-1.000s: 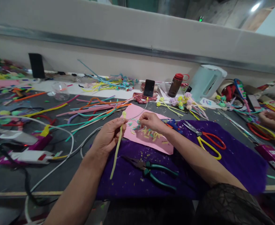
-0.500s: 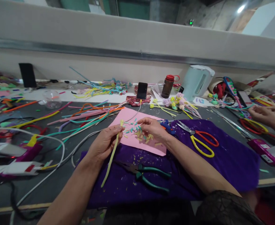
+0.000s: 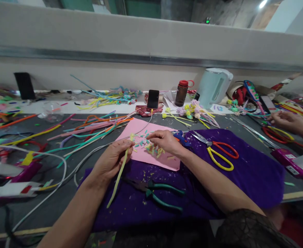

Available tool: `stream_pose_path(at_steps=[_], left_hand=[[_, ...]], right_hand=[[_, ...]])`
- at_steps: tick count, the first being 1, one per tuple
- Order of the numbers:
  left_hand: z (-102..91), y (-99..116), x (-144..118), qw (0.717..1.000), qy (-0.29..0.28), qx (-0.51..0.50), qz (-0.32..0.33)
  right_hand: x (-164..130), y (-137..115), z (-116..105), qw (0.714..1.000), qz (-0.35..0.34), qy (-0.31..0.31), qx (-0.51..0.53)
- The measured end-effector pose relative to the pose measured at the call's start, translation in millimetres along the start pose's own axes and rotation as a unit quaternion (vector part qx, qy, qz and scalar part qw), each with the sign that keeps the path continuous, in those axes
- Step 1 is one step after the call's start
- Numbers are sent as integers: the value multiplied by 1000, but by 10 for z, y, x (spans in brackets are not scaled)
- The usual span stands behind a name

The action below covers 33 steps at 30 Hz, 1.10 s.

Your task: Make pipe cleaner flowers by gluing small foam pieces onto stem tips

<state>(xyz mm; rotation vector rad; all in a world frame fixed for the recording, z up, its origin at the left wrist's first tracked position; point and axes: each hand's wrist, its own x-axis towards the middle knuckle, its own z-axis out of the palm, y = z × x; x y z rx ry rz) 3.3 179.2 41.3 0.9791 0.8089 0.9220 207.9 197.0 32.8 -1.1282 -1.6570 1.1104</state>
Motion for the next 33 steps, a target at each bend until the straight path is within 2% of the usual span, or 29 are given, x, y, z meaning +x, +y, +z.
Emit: stream_pose_path(at_steps=[6,11,15,19,25,29,33], left_hand=[[95,8,53,999,-2,-9,-44],[231,144,71,999,-4,-4,-49],[336,236,50,995,-44,-50,-69],[422,224,-1,991,-77,-74,-78],[404,44,16,992,-71,-61,-84],[344,-109,68,992,-65,-49,-92],[323,-186,81,993,-60,-43,-91]], right_hand=[[-44,-62,-5,995,22,2,100],[-118,-200,14,987,20,0,161],[-206,-377,8,986,5,-4,165],[-313,-494,-21,986,-20,4,166],[-379,-466,-15,996,-31,10,86],[-369,-407,16,998,-64,15,-26],[-366,-375,34,985,-98,20,-141]])
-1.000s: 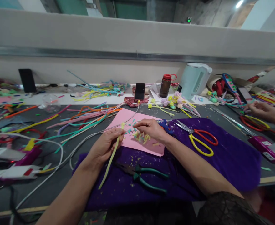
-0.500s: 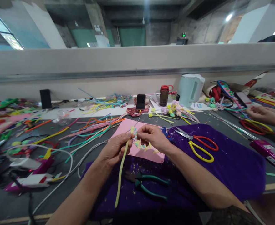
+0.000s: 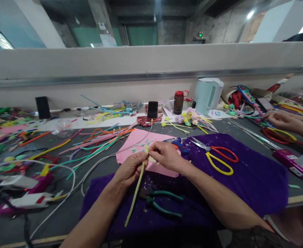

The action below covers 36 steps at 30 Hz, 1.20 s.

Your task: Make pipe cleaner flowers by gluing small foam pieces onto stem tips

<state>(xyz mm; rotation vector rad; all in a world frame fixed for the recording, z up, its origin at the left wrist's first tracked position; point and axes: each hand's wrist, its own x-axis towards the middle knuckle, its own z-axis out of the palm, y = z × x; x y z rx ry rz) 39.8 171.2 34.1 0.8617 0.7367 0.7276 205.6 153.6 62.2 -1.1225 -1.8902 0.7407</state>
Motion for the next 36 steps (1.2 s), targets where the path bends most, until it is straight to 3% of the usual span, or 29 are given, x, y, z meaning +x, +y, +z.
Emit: stream_pose_path(at_steps=[5,11,15,25,30,36], left_hand=[[-1,-2,-15,1000,-7,12,10],[18,-3,-19,999,-16,30,15],[32,-10,-18,999,-17,30,11],[20,-94,43,999,-12,-31,17],[52,-70,48,997,-4,-71,26],[47,-58,30,997,-1,-70,26]], right_hand=[[-11,3,4,1000,0,-22,-4],[2,51,-37,981,49,-91,167],[23,96,-32,966,59,-110,228],[54,200,54,937,93,-90,324],[54,225,99,934,134,-35,328],[49,200,123,928,152,-28,339]])
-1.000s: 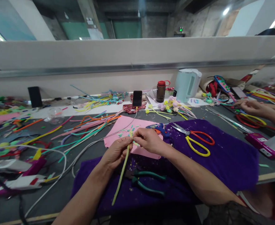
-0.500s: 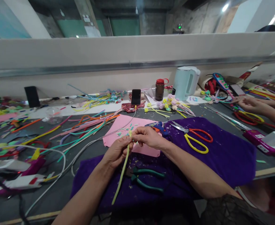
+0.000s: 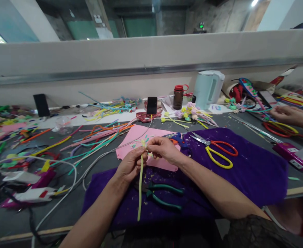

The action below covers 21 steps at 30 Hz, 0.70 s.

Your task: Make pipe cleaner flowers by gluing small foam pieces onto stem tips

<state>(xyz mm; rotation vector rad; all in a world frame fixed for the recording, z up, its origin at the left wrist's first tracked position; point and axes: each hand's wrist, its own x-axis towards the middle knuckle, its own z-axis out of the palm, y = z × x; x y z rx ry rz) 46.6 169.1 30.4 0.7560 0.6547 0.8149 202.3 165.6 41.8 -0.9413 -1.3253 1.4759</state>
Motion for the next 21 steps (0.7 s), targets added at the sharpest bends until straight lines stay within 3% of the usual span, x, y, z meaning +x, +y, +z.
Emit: stream_pose_path(at_steps=[9,15,21], left_hand=[[-35,14,9,999,20,48,-8],[-19,29,-19,999,8,32,-40],[-8,22,-12,999,5,-1,-38]], right_hand=[[-2,-48,-4,999,3,-34,15],[0,-29,-59,996,-27,-81,21],[13,-22,-8,997,-34,-74,3]])
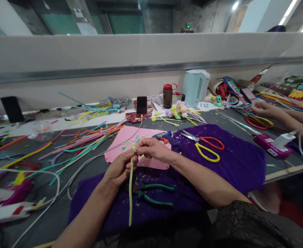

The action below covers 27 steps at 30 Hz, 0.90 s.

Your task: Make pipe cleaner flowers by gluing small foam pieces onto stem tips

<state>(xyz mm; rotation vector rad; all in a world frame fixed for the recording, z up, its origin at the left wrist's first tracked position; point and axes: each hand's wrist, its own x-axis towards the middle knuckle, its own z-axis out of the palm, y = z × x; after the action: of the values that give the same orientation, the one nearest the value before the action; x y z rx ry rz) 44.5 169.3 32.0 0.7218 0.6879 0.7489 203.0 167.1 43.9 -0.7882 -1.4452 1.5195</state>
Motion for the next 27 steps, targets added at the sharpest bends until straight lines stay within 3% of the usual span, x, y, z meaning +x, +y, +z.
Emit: stream_pose_path(at_steps=[3,5,6,8,10,11,12,20,27], left_hand=[[1,15,5,1000,0,-9,5],[0,36,1,1000,2,-18,12],[0,48,-3,1000,5,-22,17],[0,70,-15,999,10,-25,26],[5,85,-28,999,12,-24,33],[8,90,-34,999,12,-23,35],[12,93,-39,999,12,-23,37],[8,94,-61,999,12,-20,43],[-4,83,-89,998,-16,-18,58]], right_hand=[[-47,-164,-131,994,-2,17,-108],[-105,-313,-350,970,-9,69,-234],[-134,-377,-489,940,-10,126,-317],[-174,-450,-773,843,32,193,-501],[-176,-428,-999,742,127,198,-628],[-163,-388,-1073,711,172,187,-655],[-144,-336,-1121,700,198,172,-664],[-60,-107,-1119,725,231,97,-642],[-127,-165,-1194,788,206,119,-568]])
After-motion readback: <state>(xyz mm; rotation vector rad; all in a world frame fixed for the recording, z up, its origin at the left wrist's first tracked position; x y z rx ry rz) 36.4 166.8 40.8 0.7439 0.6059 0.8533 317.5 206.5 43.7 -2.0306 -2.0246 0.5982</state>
